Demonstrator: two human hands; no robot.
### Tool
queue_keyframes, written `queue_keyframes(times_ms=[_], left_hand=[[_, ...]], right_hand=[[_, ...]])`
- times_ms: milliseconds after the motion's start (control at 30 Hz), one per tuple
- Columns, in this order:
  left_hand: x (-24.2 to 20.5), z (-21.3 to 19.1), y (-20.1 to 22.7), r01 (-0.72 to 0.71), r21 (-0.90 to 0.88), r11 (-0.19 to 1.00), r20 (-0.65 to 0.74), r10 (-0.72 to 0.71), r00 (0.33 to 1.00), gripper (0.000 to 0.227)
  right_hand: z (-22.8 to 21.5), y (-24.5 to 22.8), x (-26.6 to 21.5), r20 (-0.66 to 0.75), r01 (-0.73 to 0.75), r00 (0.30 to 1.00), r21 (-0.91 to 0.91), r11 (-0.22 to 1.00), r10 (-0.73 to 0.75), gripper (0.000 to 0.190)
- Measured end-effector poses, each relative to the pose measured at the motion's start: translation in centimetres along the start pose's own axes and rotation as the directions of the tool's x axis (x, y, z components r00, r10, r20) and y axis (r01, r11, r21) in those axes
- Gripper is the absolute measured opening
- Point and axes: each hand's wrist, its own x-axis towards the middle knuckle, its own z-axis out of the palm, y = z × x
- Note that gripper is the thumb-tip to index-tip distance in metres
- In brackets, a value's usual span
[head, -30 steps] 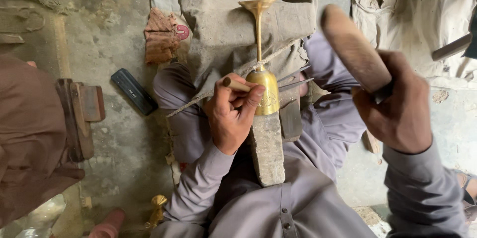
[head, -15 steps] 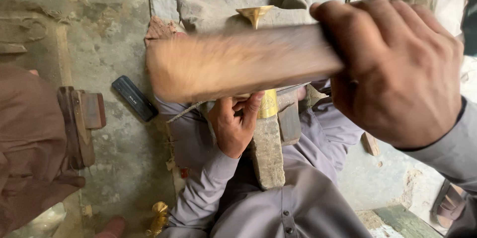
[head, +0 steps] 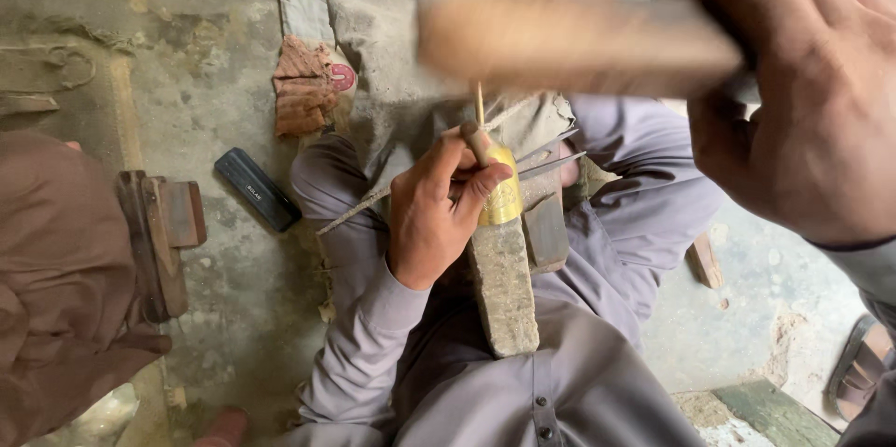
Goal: The person sits on the floor and uses a wooden mallet to strike a chisel, engraving a decorative pattern onto a brass lamp base. The lamp is held steady on a stone block while the person repeatedly taps the chisel to create the design.
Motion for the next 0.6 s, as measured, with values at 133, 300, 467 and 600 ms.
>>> queue_keyframes(times_ms=[133, 300, 467, 600], left_hand=[[1.0, -0.3, 0.2, -0.106, 0.159, 0.982, 0.065, 0.097, 0.993, 0.034], [2.1, -0.6, 0.3, -0.102, 0.047, 0.994, 0.156, 0.093, 0.983, 0.037], [3.0, -0.7, 0.6, -0.126, 0.041, 0.991, 0.217, 0.115, 0.969, 0.042], [3.7, -0.9, 0.7, -0.176, 0.091, 0.98, 0.29, 0.143, 0.946, 0.04]], right_hand=[[1.1, 0.4, -1.0, 0.049, -0.08, 0.996, 0.075, 0.994, 0.076, 0.044], [2.1, 0.1, -2.4, 0.062, -0.31, 0.947, 0.438, 0.844, 0.316, 0.039], [3.6, 0.4, -4.0, 0.025, -0.214, 0.976, 0.331, 0.919, 0.218, 0.033], [4.3, -0.4, -5.2, 0.202, -0.48, 0.877, 0.41, 0.775, 0.436, 0.035]])
